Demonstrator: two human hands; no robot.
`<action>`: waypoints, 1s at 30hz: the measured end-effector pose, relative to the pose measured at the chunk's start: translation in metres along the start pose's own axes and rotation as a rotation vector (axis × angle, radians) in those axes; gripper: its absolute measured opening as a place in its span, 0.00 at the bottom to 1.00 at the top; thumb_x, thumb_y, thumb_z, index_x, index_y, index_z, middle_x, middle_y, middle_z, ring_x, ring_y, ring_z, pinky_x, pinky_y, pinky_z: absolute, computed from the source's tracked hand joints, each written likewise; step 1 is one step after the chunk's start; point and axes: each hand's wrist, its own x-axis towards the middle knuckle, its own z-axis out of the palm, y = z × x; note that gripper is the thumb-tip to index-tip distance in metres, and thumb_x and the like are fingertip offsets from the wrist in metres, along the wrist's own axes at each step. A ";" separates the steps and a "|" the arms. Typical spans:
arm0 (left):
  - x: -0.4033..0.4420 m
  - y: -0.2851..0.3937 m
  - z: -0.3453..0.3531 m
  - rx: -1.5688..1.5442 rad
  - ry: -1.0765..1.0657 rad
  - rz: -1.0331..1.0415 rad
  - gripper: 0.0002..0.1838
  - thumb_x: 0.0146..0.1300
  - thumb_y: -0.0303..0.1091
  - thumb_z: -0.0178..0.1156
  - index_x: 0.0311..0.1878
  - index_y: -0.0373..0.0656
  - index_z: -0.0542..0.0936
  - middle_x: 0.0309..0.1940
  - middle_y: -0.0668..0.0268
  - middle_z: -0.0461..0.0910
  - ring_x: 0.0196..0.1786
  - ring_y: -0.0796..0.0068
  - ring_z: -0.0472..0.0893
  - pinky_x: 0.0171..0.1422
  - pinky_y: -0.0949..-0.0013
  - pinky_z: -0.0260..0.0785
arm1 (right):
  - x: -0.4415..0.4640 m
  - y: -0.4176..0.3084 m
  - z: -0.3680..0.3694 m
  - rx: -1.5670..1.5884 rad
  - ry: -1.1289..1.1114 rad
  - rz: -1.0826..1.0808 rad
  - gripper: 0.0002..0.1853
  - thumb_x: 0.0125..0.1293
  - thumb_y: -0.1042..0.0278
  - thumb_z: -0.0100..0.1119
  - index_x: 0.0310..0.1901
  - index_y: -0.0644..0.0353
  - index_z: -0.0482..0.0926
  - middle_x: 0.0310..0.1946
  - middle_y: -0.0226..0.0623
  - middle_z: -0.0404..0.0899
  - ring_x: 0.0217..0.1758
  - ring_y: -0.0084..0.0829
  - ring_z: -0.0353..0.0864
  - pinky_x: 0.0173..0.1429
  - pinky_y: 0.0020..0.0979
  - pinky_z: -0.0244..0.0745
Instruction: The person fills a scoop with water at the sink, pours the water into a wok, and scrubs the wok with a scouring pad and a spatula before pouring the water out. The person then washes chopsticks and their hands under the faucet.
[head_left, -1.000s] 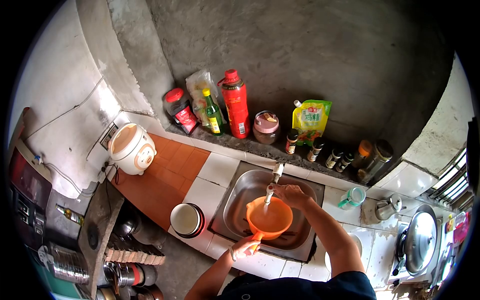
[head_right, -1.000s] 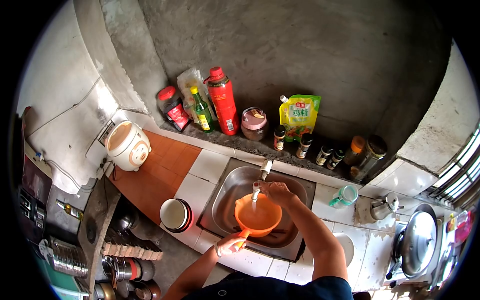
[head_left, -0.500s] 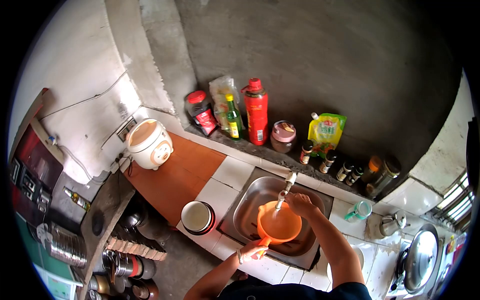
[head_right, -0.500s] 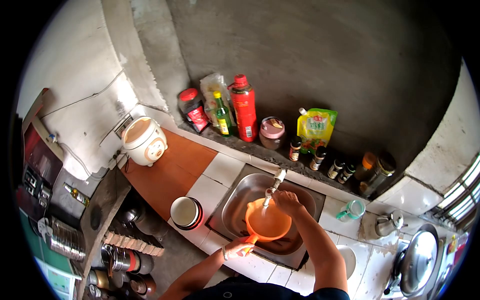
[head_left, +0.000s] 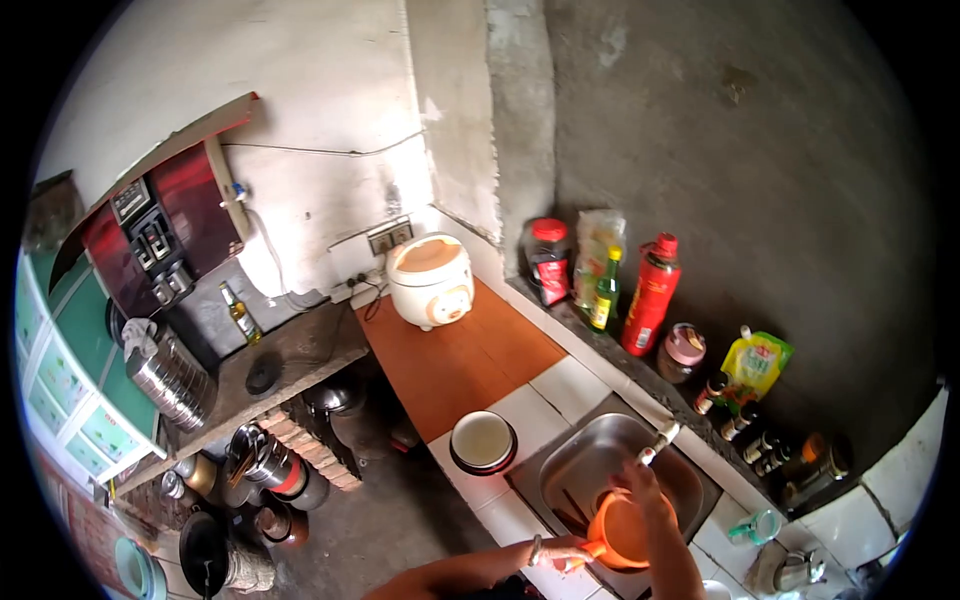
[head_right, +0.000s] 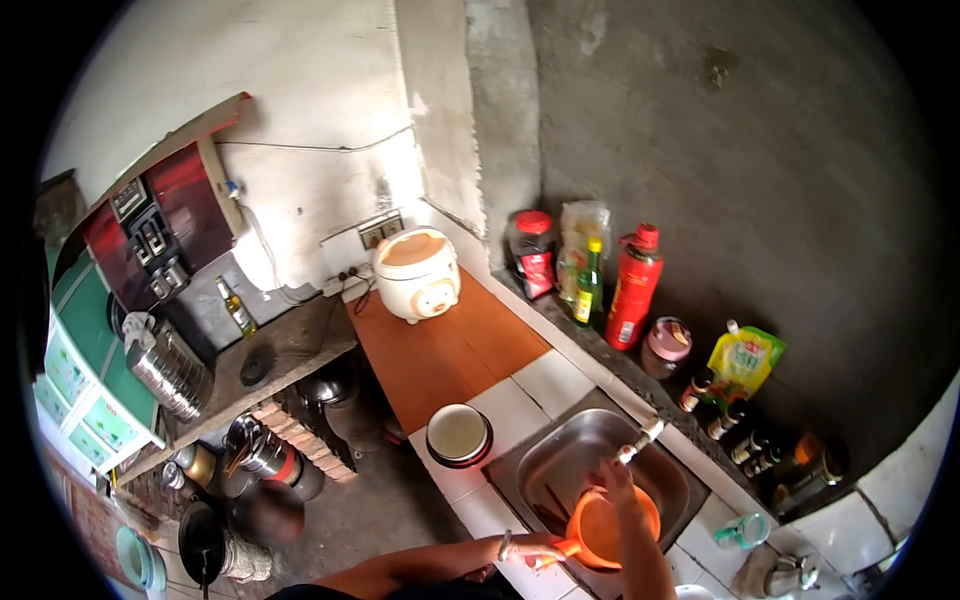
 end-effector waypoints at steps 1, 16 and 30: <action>0.001 0.002 0.001 0.113 0.010 -0.016 0.18 0.54 0.40 0.61 0.46 0.46 0.70 0.19 0.71 0.70 0.17 0.82 0.71 0.16 0.79 0.64 | 0.015 0.014 -0.031 -0.157 -0.226 0.010 0.15 0.61 0.56 0.52 0.45 0.55 0.71 0.28 0.32 0.76 0.27 0.25 0.79 0.29 0.23 0.75; -0.068 0.009 0.038 0.228 -0.018 -0.035 0.34 0.52 0.38 0.59 0.64 0.47 0.62 0.33 0.69 0.74 0.33 0.80 0.74 0.28 0.74 0.70 | -0.032 0.080 -0.077 -1.635 -0.196 -0.709 0.14 0.62 0.56 0.49 0.28 0.58 0.74 0.24 0.37 0.75 0.25 0.34 0.76 0.29 0.34 0.72; -0.220 -0.113 0.027 0.648 0.294 0.518 0.28 0.55 0.38 0.63 0.58 0.38 0.68 0.31 0.67 0.77 0.34 0.83 0.74 0.36 0.75 0.69 | -0.010 0.164 0.009 -1.836 -0.865 -1.310 0.12 0.59 0.59 0.47 0.25 0.56 0.73 0.21 0.41 0.74 0.27 0.40 0.74 0.31 0.41 0.70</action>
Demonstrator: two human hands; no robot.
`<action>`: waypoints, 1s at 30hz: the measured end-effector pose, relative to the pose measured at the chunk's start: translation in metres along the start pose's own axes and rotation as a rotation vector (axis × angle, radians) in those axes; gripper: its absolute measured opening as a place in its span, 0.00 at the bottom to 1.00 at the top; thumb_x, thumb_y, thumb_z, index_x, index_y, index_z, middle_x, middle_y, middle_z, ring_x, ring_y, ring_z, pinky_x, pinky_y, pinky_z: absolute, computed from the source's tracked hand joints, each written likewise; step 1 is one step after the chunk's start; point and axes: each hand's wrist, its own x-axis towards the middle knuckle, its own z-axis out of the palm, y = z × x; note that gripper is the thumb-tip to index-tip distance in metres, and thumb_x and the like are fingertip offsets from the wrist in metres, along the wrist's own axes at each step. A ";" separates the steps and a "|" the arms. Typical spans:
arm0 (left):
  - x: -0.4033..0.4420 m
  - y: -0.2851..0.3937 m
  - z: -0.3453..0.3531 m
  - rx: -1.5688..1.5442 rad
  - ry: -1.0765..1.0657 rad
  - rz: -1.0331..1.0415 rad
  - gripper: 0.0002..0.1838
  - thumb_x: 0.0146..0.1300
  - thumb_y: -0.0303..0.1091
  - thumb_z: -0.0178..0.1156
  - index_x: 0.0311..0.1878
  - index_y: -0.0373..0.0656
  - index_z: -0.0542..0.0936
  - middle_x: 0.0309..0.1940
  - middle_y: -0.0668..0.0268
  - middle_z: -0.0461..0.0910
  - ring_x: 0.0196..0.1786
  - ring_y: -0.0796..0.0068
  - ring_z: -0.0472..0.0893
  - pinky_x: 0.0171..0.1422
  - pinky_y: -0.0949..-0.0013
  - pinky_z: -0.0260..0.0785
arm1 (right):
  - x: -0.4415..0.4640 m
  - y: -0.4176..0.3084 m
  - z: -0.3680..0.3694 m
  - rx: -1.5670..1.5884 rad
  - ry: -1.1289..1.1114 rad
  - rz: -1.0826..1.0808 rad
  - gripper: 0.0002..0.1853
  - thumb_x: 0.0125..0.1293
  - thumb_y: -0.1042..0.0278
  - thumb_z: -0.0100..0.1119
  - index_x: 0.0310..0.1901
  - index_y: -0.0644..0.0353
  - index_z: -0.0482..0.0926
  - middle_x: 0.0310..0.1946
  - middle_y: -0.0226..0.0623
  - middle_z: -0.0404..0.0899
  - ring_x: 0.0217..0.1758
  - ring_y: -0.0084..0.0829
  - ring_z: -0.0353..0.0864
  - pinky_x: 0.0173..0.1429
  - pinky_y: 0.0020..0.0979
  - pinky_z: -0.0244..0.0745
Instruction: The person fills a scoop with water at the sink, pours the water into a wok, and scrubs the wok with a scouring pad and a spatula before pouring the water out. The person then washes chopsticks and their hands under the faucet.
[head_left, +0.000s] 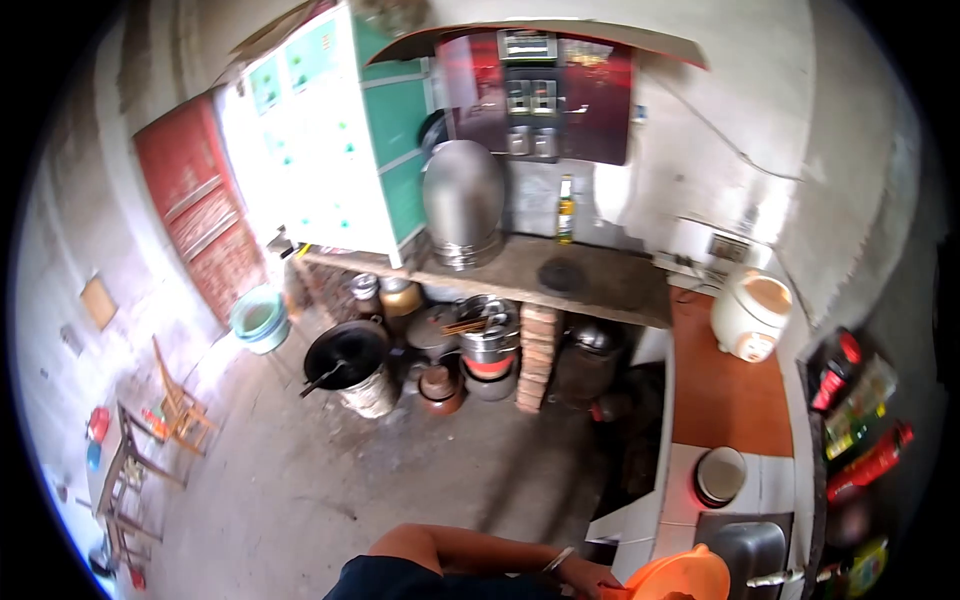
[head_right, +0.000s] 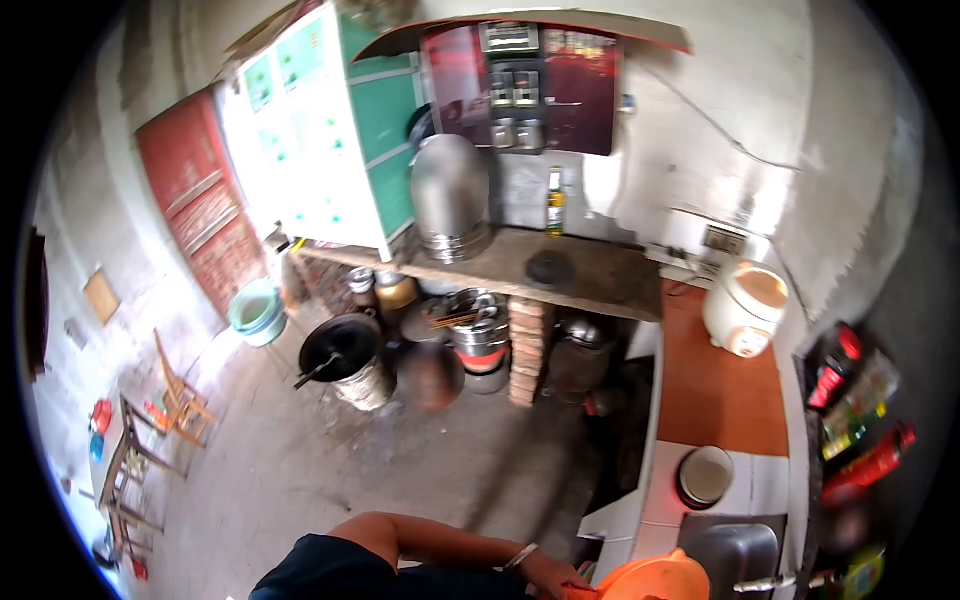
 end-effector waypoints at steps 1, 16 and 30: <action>-0.026 0.008 0.004 0.018 0.104 0.017 0.29 0.55 0.38 0.63 0.59 0.39 0.68 0.33 0.66 0.77 0.34 0.82 0.74 0.37 0.75 0.68 | 0.022 -0.014 -0.012 0.017 -0.003 -0.013 0.12 0.59 0.59 0.47 0.25 0.56 0.73 0.21 0.41 0.74 0.26 0.40 0.74 0.31 0.41 0.70; -0.389 0.032 0.057 -0.545 0.771 -0.082 0.37 0.56 0.39 0.59 0.67 0.40 0.56 0.32 0.73 0.71 0.33 0.88 0.70 0.34 0.81 0.65 | 0.377 -0.336 -0.184 0.122 0.021 -0.245 0.07 0.56 0.65 0.55 0.32 0.58 0.77 0.29 0.39 0.74 0.40 0.40 0.75 0.47 0.39 0.70; -0.593 -0.052 0.046 -0.909 1.770 0.169 0.23 0.58 0.32 0.57 0.56 0.41 0.65 0.28 0.70 0.71 0.26 0.82 0.74 0.27 0.77 0.70 | 0.601 -0.354 -0.016 0.550 0.146 -0.180 0.07 0.58 0.69 0.52 0.31 0.63 0.76 0.37 0.48 0.74 0.42 0.47 0.73 0.46 0.42 0.68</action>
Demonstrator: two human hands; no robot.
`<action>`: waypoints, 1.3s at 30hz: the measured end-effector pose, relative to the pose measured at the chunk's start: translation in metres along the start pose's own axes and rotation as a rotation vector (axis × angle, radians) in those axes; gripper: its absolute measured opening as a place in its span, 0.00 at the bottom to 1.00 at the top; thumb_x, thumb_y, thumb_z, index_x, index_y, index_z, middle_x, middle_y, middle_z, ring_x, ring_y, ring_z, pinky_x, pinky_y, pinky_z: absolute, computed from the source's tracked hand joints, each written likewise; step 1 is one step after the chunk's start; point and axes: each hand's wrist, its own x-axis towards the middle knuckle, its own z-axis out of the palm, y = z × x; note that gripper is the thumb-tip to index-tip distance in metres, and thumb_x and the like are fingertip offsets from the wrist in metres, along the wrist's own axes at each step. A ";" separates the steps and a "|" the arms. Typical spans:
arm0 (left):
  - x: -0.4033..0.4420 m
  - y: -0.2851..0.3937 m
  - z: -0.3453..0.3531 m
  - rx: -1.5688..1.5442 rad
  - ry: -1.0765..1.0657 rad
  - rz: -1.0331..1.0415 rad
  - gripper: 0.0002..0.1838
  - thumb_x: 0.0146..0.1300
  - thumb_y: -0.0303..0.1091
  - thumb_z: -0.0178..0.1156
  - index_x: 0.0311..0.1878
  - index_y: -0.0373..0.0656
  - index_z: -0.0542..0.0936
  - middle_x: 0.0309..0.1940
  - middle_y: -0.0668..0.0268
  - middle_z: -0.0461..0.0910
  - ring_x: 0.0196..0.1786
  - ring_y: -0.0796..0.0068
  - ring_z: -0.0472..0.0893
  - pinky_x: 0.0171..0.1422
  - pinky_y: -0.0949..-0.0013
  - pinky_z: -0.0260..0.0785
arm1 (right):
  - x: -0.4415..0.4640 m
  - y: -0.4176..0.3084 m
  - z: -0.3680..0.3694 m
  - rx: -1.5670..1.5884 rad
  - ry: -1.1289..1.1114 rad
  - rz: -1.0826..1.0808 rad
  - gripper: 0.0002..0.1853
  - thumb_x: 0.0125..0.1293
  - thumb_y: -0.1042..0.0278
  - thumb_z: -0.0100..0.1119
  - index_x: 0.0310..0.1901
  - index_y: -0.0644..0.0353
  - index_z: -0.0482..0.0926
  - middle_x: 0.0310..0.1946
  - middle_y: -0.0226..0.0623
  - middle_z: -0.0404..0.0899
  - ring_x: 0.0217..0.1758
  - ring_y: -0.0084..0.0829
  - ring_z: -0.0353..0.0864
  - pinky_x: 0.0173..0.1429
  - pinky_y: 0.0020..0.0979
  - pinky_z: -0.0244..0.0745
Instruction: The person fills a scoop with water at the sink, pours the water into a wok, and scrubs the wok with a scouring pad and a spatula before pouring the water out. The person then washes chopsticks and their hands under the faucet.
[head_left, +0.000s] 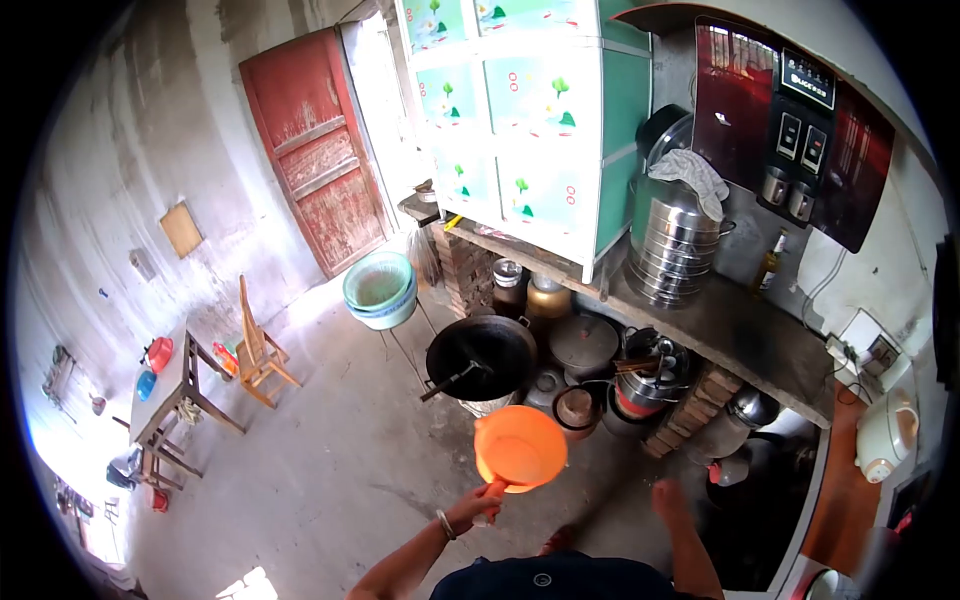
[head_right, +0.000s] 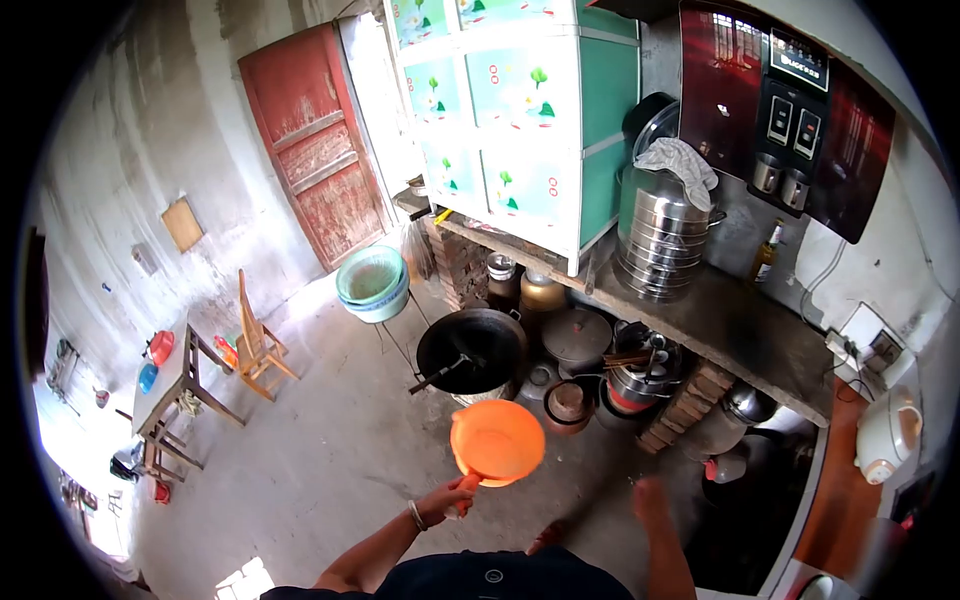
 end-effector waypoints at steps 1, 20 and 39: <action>0.004 0.012 -0.006 -0.031 0.036 0.002 0.20 0.57 0.32 0.57 0.52 0.40 0.67 0.28 0.68 0.72 0.26 0.79 0.75 0.27 0.75 0.70 | -0.002 0.017 0.006 -0.051 -0.141 0.115 0.09 0.58 0.67 0.51 0.28 0.63 0.76 0.33 0.48 0.74 0.39 0.47 0.73 0.45 0.42 0.69; 0.199 0.095 -0.233 0.052 0.796 -0.063 0.12 0.51 0.31 0.60 0.37 0.36 0.74 0.20 0.60 0.74 0.15 0.66 0.73 0.16 0.65 0.62 | -0.199 0.092 0.047 0.675 -0.286 1.362 0.18 0.60 0.57 0.57 0.48 0.59 0.75 0.28 0.39 0.78 0.29 0.33 0.77 0.32 0.33 0.73; 0.243 0.158 -0.259 0.982 0.688 -0.190 0.28 0.49 0.45 0.56 0.51 0.37 0.74 0.46 0.47 0.76 0.51 0.56 0.76 0.53 0.62 0.68 | -0.140 -0.002 0.043 0.606 -0.194 1.452 0.11 0.60 0.62 0.55 0.41 0.57 0.72 0.23 0.37 0.71 0.22 0.33 0.72 0.25 0.35 0.68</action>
